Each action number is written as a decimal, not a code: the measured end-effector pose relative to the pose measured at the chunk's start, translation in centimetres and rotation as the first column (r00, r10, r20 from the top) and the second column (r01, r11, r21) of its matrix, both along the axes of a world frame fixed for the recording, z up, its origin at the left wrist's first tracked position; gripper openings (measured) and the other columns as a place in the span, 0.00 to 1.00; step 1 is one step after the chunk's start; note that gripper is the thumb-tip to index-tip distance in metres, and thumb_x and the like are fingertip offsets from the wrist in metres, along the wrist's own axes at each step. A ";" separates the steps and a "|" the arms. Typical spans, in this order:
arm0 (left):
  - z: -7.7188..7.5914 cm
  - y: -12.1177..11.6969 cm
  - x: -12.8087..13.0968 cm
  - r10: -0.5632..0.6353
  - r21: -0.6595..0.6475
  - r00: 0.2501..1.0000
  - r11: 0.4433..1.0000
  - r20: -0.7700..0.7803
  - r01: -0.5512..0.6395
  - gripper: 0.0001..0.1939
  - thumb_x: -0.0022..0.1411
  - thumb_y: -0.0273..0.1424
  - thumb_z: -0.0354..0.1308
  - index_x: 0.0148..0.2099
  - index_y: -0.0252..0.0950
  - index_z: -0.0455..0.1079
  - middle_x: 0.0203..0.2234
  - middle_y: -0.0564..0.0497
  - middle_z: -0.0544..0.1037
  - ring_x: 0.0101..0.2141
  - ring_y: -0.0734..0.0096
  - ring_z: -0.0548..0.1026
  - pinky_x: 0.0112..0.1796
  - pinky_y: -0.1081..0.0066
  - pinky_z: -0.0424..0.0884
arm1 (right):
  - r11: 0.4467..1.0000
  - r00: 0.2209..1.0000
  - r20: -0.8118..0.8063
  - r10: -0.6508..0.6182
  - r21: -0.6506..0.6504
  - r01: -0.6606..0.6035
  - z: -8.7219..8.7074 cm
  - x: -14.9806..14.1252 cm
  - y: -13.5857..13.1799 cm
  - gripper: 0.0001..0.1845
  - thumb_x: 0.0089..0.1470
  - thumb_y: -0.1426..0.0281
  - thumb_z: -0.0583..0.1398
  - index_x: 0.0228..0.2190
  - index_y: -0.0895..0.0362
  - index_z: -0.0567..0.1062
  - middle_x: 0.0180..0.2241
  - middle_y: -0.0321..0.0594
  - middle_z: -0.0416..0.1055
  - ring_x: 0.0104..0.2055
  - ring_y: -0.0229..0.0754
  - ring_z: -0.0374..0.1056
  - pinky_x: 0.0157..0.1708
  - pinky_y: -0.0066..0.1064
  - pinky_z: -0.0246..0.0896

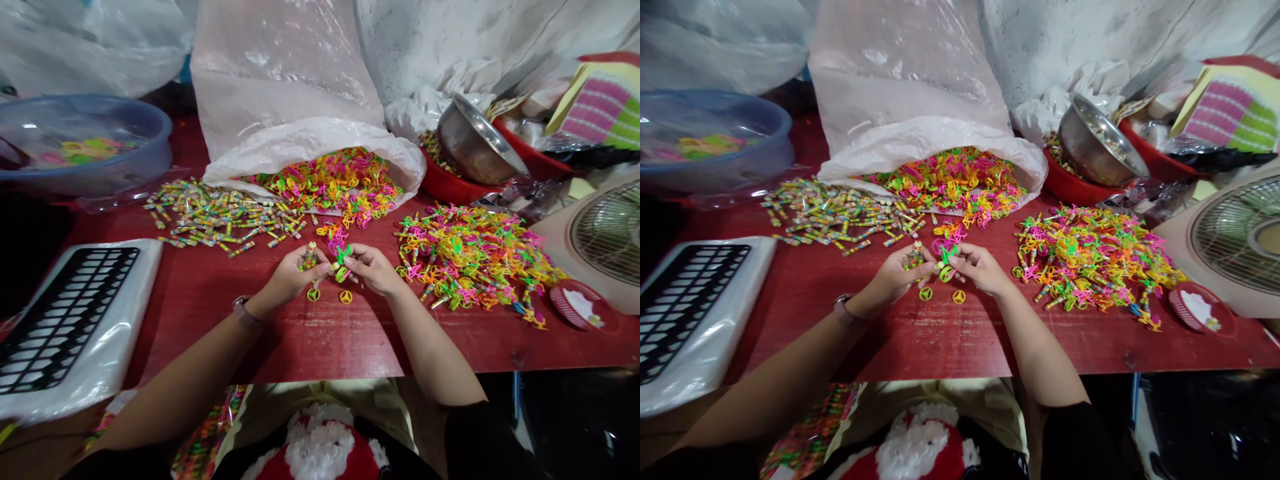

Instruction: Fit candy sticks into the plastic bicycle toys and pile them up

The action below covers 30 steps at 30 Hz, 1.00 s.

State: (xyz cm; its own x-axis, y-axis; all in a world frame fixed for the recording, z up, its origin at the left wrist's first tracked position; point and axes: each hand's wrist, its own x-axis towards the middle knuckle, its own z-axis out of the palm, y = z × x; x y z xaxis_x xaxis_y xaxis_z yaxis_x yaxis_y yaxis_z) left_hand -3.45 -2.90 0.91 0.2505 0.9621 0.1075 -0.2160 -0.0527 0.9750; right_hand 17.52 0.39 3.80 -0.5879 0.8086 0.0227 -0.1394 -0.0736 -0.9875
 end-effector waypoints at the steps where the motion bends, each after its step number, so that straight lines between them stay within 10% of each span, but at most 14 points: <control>1: 0.0 0.0 0.0 -0.005 0.001 1.000 1.000 0.008 0.005 0.16 0.62 0.40 0.69 0.37 0.34 0.70 0.22 0.57 0.72 0.20 0.80 0.68 0.23 0.76 0.67 | 1.000 1.000 -0.011 0.013 -0.013 -0.013 0.0 0.0 -0.1 0.22 0.52 0.53 0.72 0.35 0.56 0.75 0.26 0.32 0.70 0.22 0.31 0.58 0.21 0.25 0.54; 13: 0.2 -0.6 -0.2 -0.035 -0.080 0.997 0.996 0.066 0.040 0.19 0.56 0.37 0.74 0.37 0.37 0.66 0.19 0.60 0.71 0.17 0.81 0.66 0.20 0.77 0.62 | 0.985 0.986 0.064 0.155 -0.091 -0.148 -0.1 0.4 0.1 0.25 0.47 0.52 0.74 0.32 0.59 0.74 0.23 0.32 0.71 0.18 0.27 0.51 0.17 0.23 0.46; 21: 1.8 -0.2 -0.2 0.113 -0.022 0.981 0.993 -0.157 -0.117 0.21 0.47 0.36 0.77 0.33 0.36 0.67 0.22 0.57 0.72 0.21 0.79 0.67 0.24 0.75 0.64 | 0.996 0.972 0.234 -0.031 0.084 0.011 0.2 -0.7 -0.4 0.23 0.46 0.53 0.74 0.26 0.59 0.76 0.21 0.33 0.68 0.22 0.33 0.59 0.24 0.27 0.53; 26: 1.2 0.7 -0.4 0.173 -0.017 0.983 0.984 -0.066 -0.175 0.18 0.59 0.42 0.69 0.40 0.37 0.66 0.25 0.55 0.76 0.20 0.79 0.66 0.24 0.74 0.63 | 0.963 0.949 0.246 -0.196 0.230 0.140 1.7 1.3 -0.1 0.18 0.50 0.55 0.71 0.32 0.57 0.78 0.29 0.39 0.75 0.30 0.40 0.69 0.35 0.34 0.66; 28: 0.9 1.3 -0.9 0.218 -0.012 0.976 0.976 -0.007 -0.218 0.16 0.63 0.41 0.64 0.43 0.38 0.64 0.26 0.54 0.77 0.20 0.79 0.67 0.25 0.74 0.64 | 0.873 0.876 0.234 -0.421 0.367 0.321 3.5 4.8 0.4 0.16 0.52 0.58 0.70 0.36 0.56 0.77 0.32 0.41 0.76 0.34 0.44 0.72 0.39 0.40 0.69; 30: 0.8 1.8 -1.5 0.264 -0.019 0.964 0.964 0.040 -0.264 0.15 0.64 0.40 0.63 0.43 0.38 0.63 0.27 0.55 0.78 0.22 0.78 0.70 0.27 0.74 0.65 | 0.567 0.609 0.159 -0.777 0.598 0.566 5.3 8.7 1.0 0.15 0.52 0.60 0.68 0.38 0.55 0.76 0.34 0.42 0.74 0.38 0.49 0.72 0.44 0.47 0.70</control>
